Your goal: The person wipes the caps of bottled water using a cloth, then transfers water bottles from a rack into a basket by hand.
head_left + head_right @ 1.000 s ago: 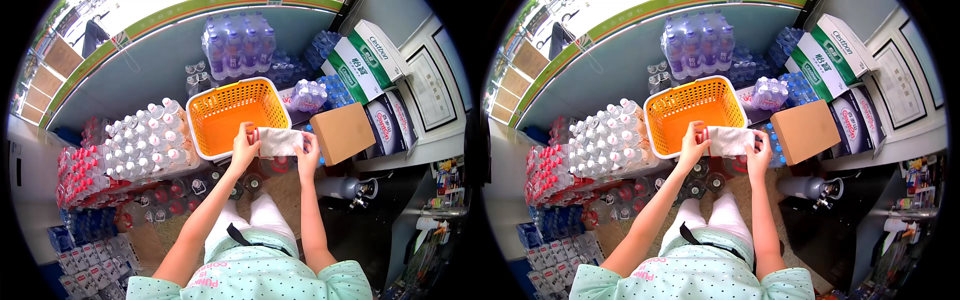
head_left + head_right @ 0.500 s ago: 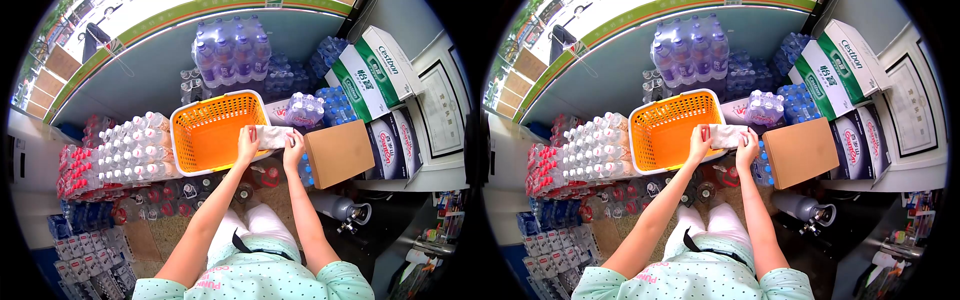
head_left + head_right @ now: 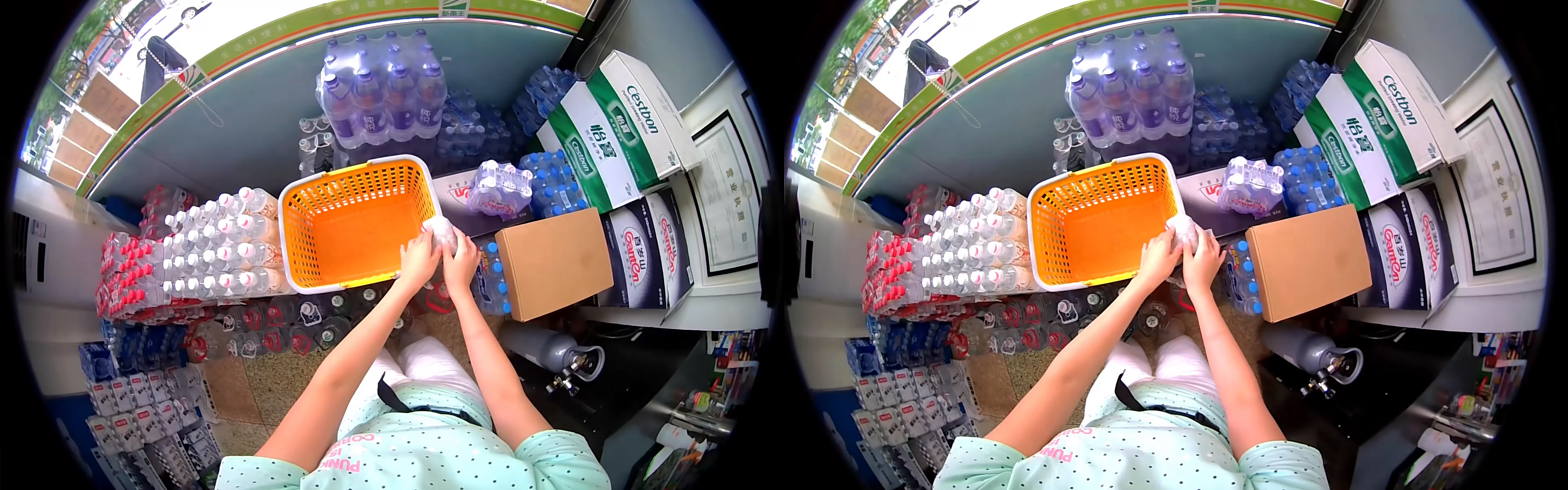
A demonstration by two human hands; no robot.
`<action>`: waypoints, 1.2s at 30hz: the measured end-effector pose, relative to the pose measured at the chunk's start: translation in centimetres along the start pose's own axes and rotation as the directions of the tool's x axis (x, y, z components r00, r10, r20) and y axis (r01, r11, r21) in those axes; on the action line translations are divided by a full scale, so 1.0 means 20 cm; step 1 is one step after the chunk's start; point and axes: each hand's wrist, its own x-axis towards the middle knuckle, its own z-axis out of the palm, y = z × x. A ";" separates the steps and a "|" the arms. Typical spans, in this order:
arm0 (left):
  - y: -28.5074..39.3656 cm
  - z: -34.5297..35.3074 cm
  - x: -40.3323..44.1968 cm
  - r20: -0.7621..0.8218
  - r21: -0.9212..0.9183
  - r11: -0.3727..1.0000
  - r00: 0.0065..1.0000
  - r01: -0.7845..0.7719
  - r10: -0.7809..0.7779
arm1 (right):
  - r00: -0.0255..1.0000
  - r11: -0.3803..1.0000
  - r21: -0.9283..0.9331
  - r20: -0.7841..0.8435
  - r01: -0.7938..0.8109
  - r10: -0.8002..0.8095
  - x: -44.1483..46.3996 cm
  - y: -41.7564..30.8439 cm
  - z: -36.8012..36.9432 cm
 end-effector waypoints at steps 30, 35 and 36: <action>-0.22 -0.96 -0.73 -0.568 -0.304 0.953 0.805 -0.013 -0.171 | 0.844 0.784 0.394 0.035 0.480 -0.534 -0.43 -1.01 -0.06; -0.43 -1.23 -0.91 -0.689 -0.220 0.974 0.700 0.046 -0.189 | 0.753 0.711 0.448 0.117 0.542 -0.648 -0.61 -1.22 0.08; -0.50 -1.28 -0.93 -0.697 -0.203 0.977 0.691 0.065 -0.190 | 0.735 0.698 0.441 0.118 0.564 -0.668 -0.64 -1.27 0.11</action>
